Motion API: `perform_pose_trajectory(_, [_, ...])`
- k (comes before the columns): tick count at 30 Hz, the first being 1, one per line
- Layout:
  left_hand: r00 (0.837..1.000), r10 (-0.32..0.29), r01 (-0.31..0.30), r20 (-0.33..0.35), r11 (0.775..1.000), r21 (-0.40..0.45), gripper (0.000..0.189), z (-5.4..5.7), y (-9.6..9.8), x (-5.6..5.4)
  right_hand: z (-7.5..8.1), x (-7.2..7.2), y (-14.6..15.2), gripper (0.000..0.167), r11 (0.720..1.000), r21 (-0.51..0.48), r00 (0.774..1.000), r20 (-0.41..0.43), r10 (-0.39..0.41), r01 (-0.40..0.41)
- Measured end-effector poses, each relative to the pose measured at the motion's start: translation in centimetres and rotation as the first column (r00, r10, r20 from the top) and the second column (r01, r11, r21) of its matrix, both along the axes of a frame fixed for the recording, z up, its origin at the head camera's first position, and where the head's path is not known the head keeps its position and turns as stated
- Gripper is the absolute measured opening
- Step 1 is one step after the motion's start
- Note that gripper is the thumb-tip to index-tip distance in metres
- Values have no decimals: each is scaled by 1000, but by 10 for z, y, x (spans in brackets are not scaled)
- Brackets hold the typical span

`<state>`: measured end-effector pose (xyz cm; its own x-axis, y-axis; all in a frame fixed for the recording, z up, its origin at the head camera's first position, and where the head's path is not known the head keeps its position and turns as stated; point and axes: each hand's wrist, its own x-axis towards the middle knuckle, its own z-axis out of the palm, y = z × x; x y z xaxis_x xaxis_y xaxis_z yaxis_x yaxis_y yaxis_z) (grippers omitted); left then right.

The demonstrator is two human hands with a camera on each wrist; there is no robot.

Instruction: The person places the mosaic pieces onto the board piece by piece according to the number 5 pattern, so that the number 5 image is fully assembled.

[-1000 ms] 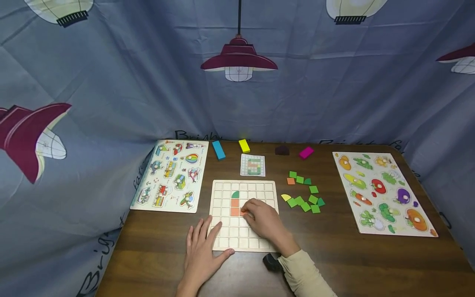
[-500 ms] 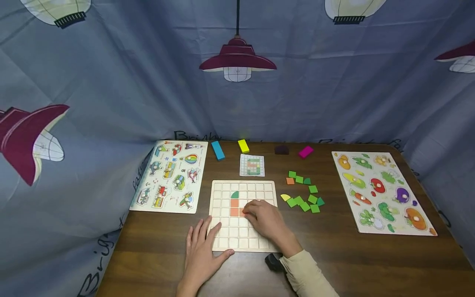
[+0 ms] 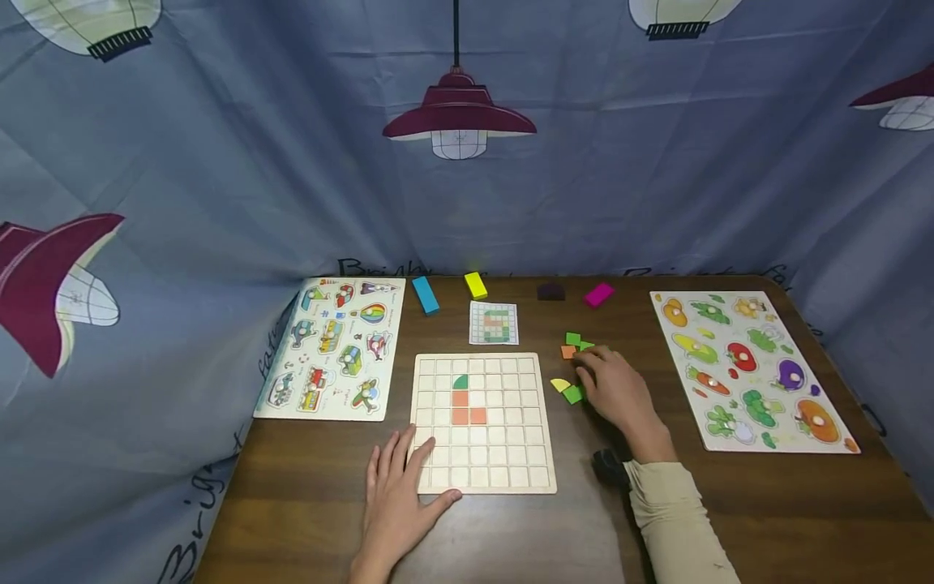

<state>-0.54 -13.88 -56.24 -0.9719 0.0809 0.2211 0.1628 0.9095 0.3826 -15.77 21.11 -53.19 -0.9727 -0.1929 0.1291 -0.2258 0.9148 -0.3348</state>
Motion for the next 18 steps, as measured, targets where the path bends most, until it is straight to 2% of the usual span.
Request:
perform_pose_trajectory(3, [1000, -2, 2, -3, 1000, 6, 85, 1, 1, -1, -2, -9, 11, 31, 1000, 28, 1000, 20, 13, -14])
perform_pose_trajectory(5, [1000, -3, 3, -2, 1000, 6, 85, 1, 1, -2, -4, -10, 13, 28, 999, 27, 999, 32, 21, -22])
perform_pose_trajectory(11, [1000, 3, -3, 12, 1000, -8, 84, 2, 1, -5, -4, -11, 10, 16, 1000, -29, 1000, -9, -11, 11])
perform_pose_trajectory(18, [1000, 4, -4, -15, 1000, -3, 85, 1, 1, -1, -7, -19, 4, 18, 999, -44, 997, 74, 31, -27])
